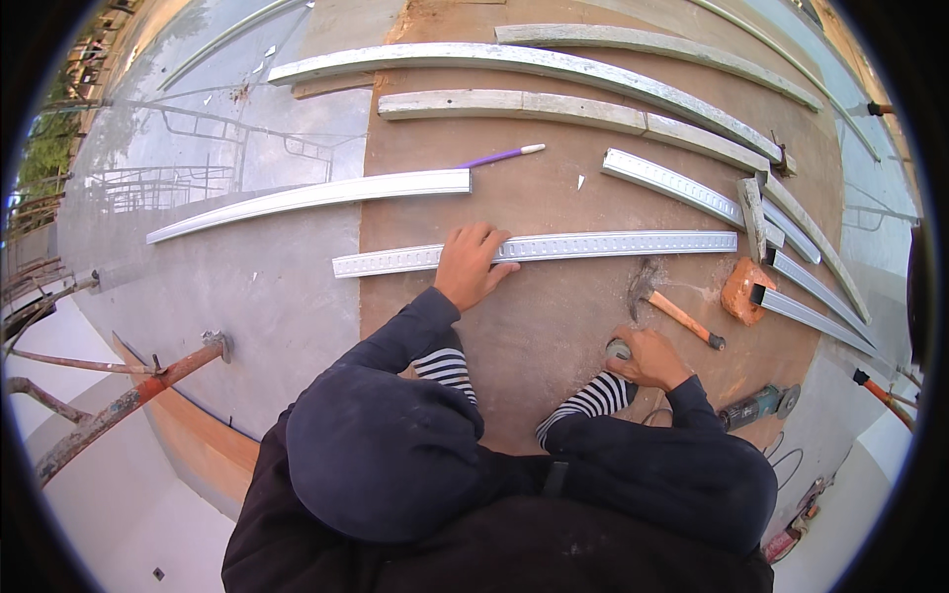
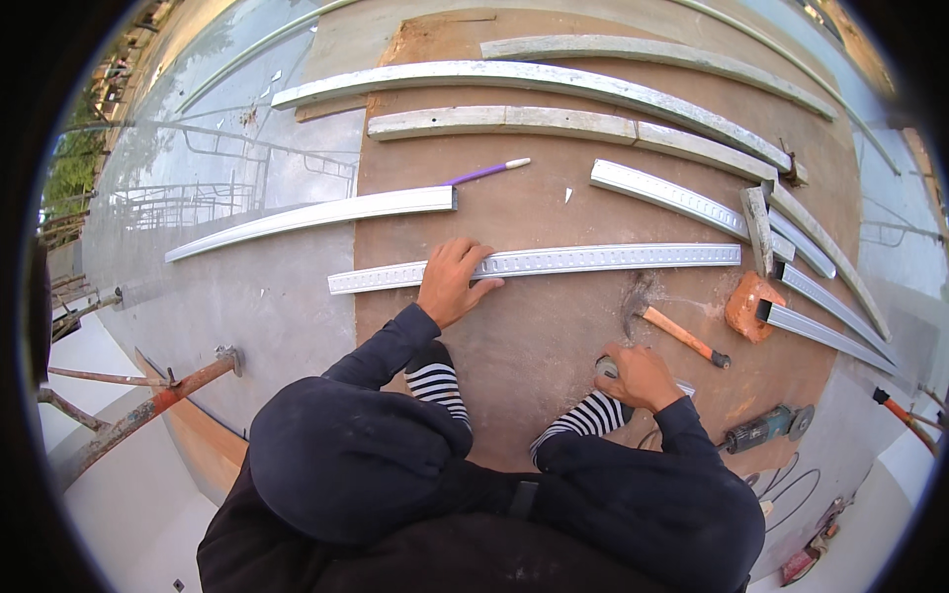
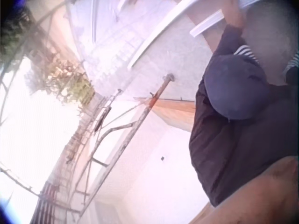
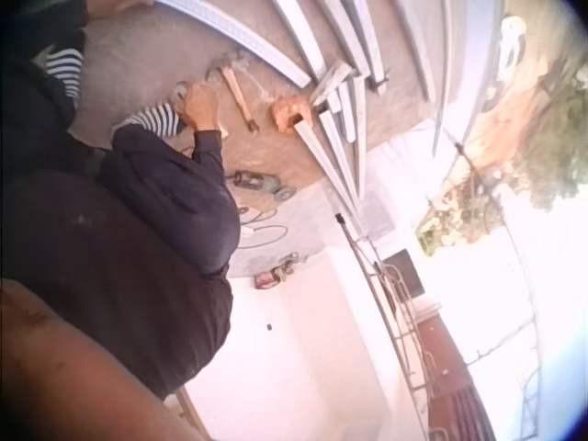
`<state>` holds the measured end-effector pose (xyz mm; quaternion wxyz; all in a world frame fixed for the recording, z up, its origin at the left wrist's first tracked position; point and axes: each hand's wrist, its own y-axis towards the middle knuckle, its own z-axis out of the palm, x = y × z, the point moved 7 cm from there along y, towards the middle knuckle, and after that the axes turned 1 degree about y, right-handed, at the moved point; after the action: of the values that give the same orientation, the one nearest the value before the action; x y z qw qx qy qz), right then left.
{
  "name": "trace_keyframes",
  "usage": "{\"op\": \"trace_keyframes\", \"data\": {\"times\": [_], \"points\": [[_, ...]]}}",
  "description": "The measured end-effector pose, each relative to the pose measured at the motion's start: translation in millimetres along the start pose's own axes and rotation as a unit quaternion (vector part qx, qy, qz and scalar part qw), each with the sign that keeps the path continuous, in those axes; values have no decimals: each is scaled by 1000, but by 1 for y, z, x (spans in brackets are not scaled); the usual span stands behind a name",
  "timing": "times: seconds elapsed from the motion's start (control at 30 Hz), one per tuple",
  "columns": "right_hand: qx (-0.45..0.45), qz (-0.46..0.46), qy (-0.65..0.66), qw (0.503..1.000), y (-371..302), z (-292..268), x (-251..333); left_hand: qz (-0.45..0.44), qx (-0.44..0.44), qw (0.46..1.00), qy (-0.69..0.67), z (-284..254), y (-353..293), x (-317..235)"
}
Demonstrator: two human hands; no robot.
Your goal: The person uses a tape measure to measure metal frame pieces, marks them with a purple pencil, and then uses a hammer to knock a small metal connector into the end of one frame piece.
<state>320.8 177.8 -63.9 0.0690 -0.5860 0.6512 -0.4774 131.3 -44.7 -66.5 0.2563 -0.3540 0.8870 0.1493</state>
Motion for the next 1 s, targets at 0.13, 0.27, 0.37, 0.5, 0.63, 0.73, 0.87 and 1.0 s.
{"op": "trace_keyframes", "data": {"times": [0.13, 0.27, 0.37, 0.5, 0.63, 0.73, 0.87, 1.0], "points": [[-3, -32, 209, 977, 11, 25, 30, -9, -8, 1000, 8, -17, 11, 13], [-42, -60, 177, 981, 16, 21, 39, -28, -133, 981, 141, -65, 21, 54], [-89, -47, 124, 987, 22, 9, 28, -59, -80, 973, 208, -79, 25, 98], [-207, -44, 95, 973, 17, -22, 19, -45, -2, 980, 194, -76, 36, 111], [-391, -102, 13, 915, 15, -68, 24, -15, -25, 981, 191, -95, 40, 95], [-418, -133, -88, 894, 33, -87, 44, -13, -16, 983, 181, -126, 42, 87], [-401, -145, -100, 899, 66, -73, 29, 12, -31, 986, 162, -168, 62, 62], [-381, -187, -57, 904, 74, -79, 29, 16, -67, 981, 179, -224, 62, 50]]}}
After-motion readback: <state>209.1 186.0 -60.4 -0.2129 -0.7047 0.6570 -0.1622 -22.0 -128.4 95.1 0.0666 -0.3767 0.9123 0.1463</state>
